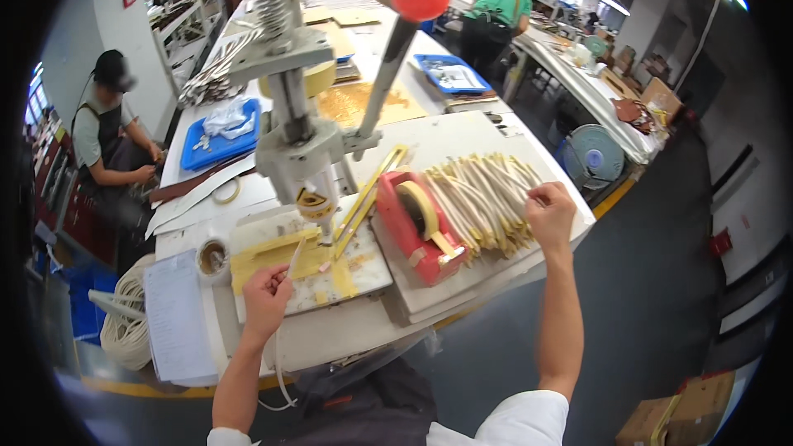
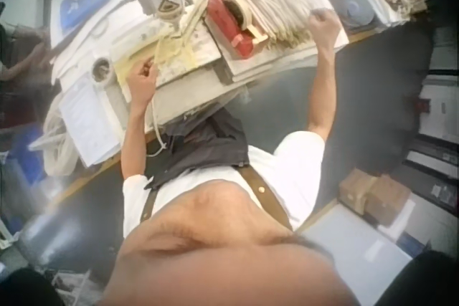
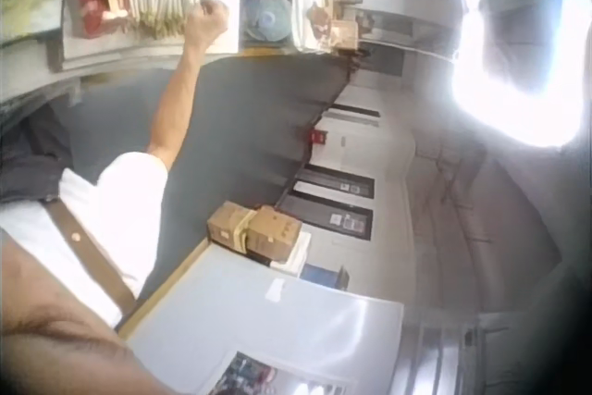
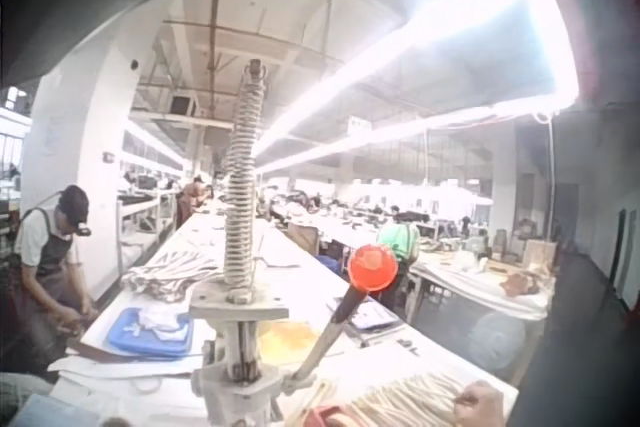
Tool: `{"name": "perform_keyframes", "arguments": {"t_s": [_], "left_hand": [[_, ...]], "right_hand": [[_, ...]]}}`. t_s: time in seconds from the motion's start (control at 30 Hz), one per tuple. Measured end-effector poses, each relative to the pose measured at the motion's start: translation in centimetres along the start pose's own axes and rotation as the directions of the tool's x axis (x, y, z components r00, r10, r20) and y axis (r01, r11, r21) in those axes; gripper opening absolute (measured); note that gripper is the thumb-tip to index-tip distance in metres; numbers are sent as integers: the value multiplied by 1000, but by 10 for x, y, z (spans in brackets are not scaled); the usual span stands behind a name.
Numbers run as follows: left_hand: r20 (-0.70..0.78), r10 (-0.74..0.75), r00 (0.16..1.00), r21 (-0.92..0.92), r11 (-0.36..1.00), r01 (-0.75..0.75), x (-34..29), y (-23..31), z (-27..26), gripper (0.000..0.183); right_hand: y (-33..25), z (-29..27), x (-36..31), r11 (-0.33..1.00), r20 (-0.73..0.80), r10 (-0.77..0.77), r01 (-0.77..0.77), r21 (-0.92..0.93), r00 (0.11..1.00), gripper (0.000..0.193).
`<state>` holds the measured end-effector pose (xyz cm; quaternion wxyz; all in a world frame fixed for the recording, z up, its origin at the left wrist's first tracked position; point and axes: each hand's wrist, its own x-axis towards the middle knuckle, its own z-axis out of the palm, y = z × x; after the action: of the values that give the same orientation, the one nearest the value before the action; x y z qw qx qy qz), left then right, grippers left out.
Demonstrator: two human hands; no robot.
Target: The person repeatedly inserts a white cord into a yellow plastic sleeve using a manual press machine. They align the cord under the press, activate the machine to secure the sleeve, and then place the finished unit on a growing pile on the table.
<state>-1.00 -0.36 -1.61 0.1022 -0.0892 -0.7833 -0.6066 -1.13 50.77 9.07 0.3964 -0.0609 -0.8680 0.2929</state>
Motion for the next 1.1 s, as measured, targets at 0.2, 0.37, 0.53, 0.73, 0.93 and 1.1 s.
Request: {"name": "perform_keyframes", "arguments": {"t_s": [0.2, 0.37, 0.53, 0.73, 0.93, 1.1], "left_hand": [[65, -92, 994, -131, 986, 100, -1, 1, -3, 19], [253, -208, 945, -403, 865, 298, -28, 29, -21, 21], [454, -216, 864, -312, 870, 381, -72, 67, -27, 23], [507, -373, 777, -292, 774, 563, -102, 80, -52, 21], [78, -88, 993, 377, 925, 52, -93, 108, -129, 9], [60, 43, 997, 559, 826, -69, -38, 62, -135, 12]], "right_hand": [[-15, -20, -15, 991, 115, -85, 96, -88, 990, 16], [-133, -8, -67, 929, 106, -349, 329, 169, 931, 23], [-229, 42, -114, 722, 401, -691, 540, 433, 601, 36], [-229, 83, -139, 487, 414, -874, 473, 735, 255, 28], [-204, 108, -136, 724, 498, -645, 253, 642, 580, 16], [-189, 164, -151, 852, 515, -468, 213, 478, 719, 15]]}}
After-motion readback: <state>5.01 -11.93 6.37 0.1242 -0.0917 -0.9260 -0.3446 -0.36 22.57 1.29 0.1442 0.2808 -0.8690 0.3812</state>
